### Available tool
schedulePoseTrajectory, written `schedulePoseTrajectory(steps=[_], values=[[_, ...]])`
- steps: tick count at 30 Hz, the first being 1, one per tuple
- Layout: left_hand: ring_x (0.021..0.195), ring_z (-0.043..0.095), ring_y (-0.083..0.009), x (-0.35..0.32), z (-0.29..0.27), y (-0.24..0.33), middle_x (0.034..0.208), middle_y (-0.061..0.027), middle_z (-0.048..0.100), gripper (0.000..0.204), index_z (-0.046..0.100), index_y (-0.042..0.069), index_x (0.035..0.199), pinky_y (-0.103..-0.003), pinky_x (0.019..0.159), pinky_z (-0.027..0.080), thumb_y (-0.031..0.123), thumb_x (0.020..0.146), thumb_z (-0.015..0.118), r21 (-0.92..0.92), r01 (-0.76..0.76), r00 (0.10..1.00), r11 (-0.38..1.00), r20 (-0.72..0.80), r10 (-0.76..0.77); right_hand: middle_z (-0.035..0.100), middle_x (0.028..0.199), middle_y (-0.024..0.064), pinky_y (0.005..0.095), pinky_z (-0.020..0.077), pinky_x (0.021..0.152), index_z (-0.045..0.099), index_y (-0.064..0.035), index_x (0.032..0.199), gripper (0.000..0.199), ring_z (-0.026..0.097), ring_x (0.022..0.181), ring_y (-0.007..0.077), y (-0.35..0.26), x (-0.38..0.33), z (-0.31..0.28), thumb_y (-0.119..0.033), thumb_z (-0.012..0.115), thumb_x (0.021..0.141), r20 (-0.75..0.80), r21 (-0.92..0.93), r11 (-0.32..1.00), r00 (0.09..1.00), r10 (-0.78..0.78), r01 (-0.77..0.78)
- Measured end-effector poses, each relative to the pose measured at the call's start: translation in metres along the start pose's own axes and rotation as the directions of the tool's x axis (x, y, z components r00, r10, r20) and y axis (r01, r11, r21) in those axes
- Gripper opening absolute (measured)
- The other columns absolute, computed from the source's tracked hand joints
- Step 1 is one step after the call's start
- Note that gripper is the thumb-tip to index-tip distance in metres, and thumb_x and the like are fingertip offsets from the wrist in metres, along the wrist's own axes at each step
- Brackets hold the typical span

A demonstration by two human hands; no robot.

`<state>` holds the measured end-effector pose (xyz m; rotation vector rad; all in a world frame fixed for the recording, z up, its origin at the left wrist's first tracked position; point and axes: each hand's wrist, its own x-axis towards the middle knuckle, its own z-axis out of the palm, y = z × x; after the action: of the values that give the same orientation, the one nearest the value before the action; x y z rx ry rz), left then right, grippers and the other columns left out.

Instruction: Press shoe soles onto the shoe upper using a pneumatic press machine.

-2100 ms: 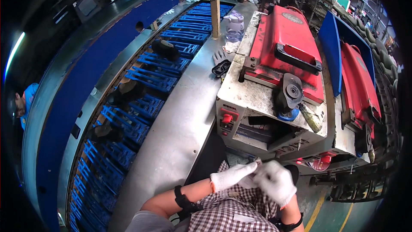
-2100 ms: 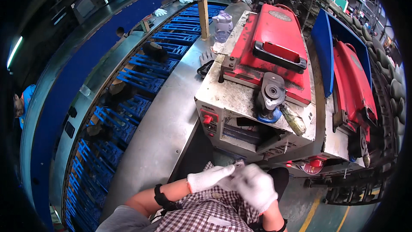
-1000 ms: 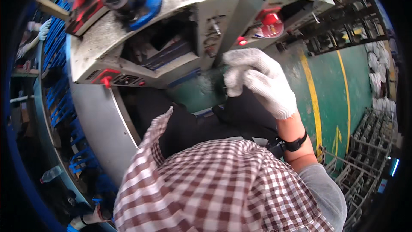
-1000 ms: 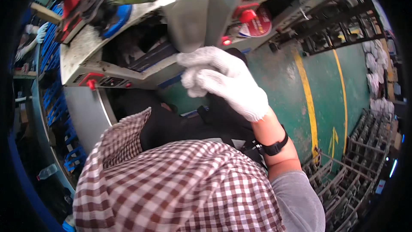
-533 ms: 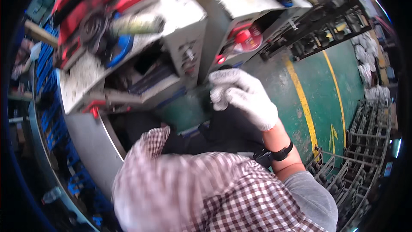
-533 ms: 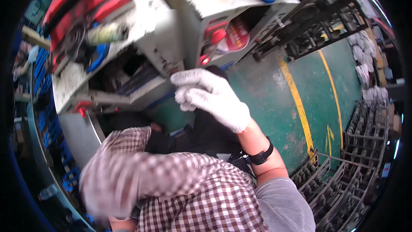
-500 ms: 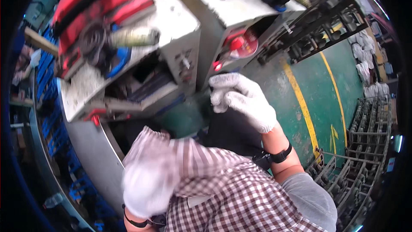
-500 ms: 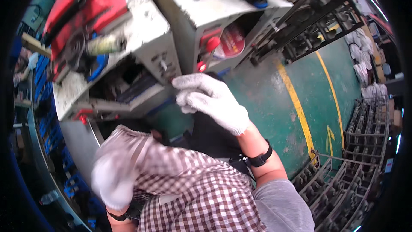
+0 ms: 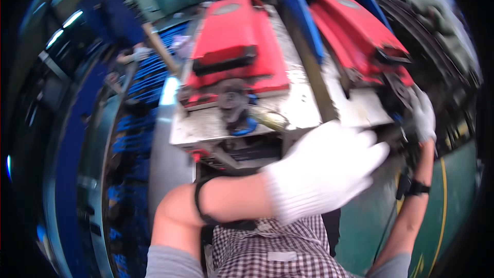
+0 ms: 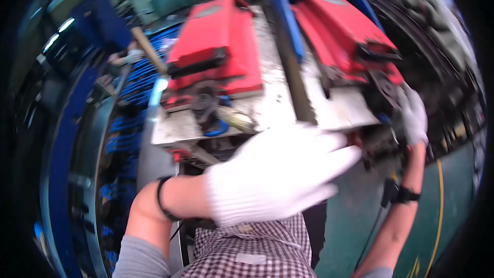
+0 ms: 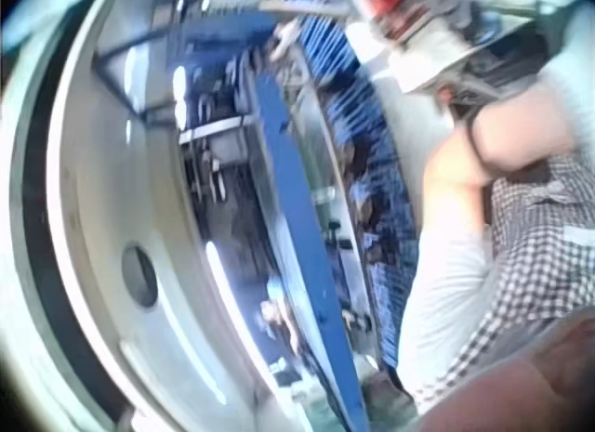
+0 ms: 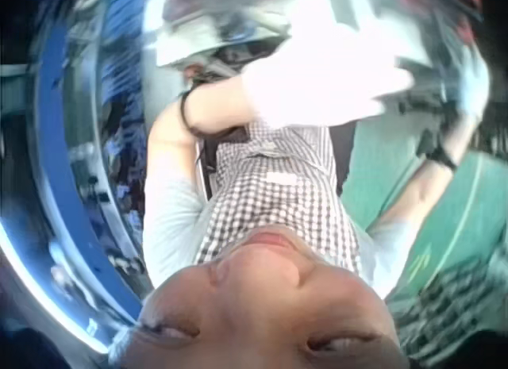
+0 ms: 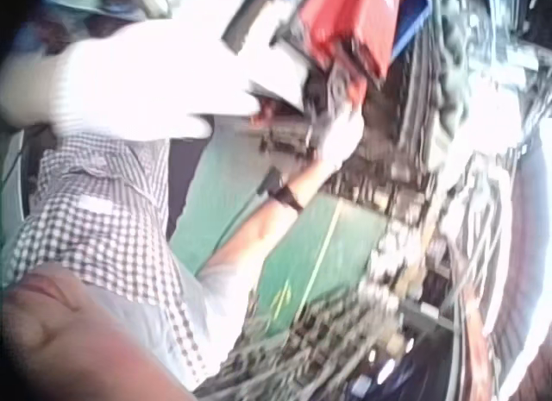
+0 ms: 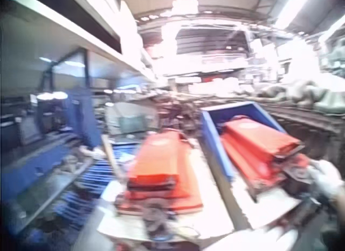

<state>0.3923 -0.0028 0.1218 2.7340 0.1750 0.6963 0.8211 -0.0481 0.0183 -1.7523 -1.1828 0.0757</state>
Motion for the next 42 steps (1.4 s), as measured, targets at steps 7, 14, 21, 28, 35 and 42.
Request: schedulePoseTrajectory(steps=[7, 14, 21, 28, 35, 42], values=[[0.107, 0.067, -0.034, 0.18, 0.031, -0.069, 0.113, -0.0171, 0.07, 0.042, 0.069, 0.007, 0.115, -0.047, 0.089, 0.053, 0.031, 0.081, 0.071, 0.431, 0.049, 0.996, 0.901, -0.093, -0.01, 0.073, 0.117, 0.0186, 0.0413, 0.0554, 0.088, 0.057, -0.0167, 0.149, 0.046, 0.074, 0.102, 0.0296, -0.053, -0.04, 0.033, -0.029, 0.06, 0.104, -0.121, -0.155, 0.97, 0.971, -0.205, 0.186], [0.106, 0.068, -0.0421, 0.249, 0.051, -0.134, 0.113, -0.0219, 0.071, 0.051, 0.06, 0.013, 0.136, -0.051, 0.095, 0.054, 0.025, 0.086, 0.063, 0.466, -0.007, 0.998, 0.885, 0.052, -0.02, 0.073, 0.117, 0.0188, 0.04, 0.0562, 0.092, 0.067, -0.0106, 0.134, 0.042, 0.072, 0.106, 0.0372, -0.109, -0.066, 0.016, -0.027, 0.07, 0.095, 0.171, -0.144, 0.988, 0.985, -0.036, 0.061], [0.116, 0.068, -0.0391, 0.295, -0.01, -0.151, 0.122, -0.0221, 0.072, 0.056, 0.067, 0.012, 0.136, -0.045, 0.1, 0.054, 0.027, 0.082, 0.063, 0.296, -0.093, 0.953, 0.951, -0.25, 0.171, 0.063, 0.127, 0.0193, 0.043, 0.0499, 0.103, 0.062, -0.007, 0.137, 0.049, 0.064, 0.113, 0.0349, -0.103, 0.056, 0.013, -0.035, 0.066, 0.097, 0.385, -0.489, 0.812, 0.914, -0.127, 0.319], [0.127, 0.055, -0.0419, 0.294, -0.099, -0.134, 0.131, -0.0268, 0.061, 0.05, 0.066, 0.0, 0.127, -0.047, 0.109, 0.043, 0.025, 0.084, 0.064, 0.34, 0.028, 0.948, 0.94, -0.307, 0.083, 0.037, 0.161, 0.0311, 0.0402, 0.0319, 0.123, 0.032, 0.0028, 0.161, 0.114, 0.04, 0.149, 0.0422, -0.088, 0.177, 0.129, -0.067, 0.072, 0.081, 0.655, -0.557, 0.764, 0.738, 0.163, 0.325], [0.125, 0.063, -0.0399, 0.229, -0.096, -0.142, 0.13, -0.0276, 0.066, 0.06, 0.069, 0.011, 0.133, -0.041, 0.109, 0.05, 0.041, 0.081, 0.066, 0.102, -0.027, 0.896, 0.994, -0.438, 0.069, 0.068, 0.136, 0.0172, 0.0363, 0.0512, 0.103, 0.062, -0.0021, 0.141, 0.06, 0.066, 0.124, 0.0255, -0.038, 0.211, 0.105, -0.041, 0.067, 0.096, 0.508, -0.421, 0.867, 0.861, -0.018, 0.266], [0.144, 0.047, -0.0343, -0.022, -0.087, -0.098, 0.155, -0.0289, 0.046, 0.084, 0.024, -0.006, 0.16, -0.043, 0.119, 0.039, 0.023, 0.095, 0.068, -0.789, 0.095, 0.86, 0.607, -0.241, -0.449, 0.072, 0.114, 0.0064, 0.0306, 0.0586, 0.069, 0.066, -0.0133, 0.13, 0.041, 0.07, 0.087, 0.0131, -0.093, 0.09, 0.07, -0.045, 0.059, 0.105, 0.56, 0.574, 0.603, 0.803, 0.204, -0.554]])
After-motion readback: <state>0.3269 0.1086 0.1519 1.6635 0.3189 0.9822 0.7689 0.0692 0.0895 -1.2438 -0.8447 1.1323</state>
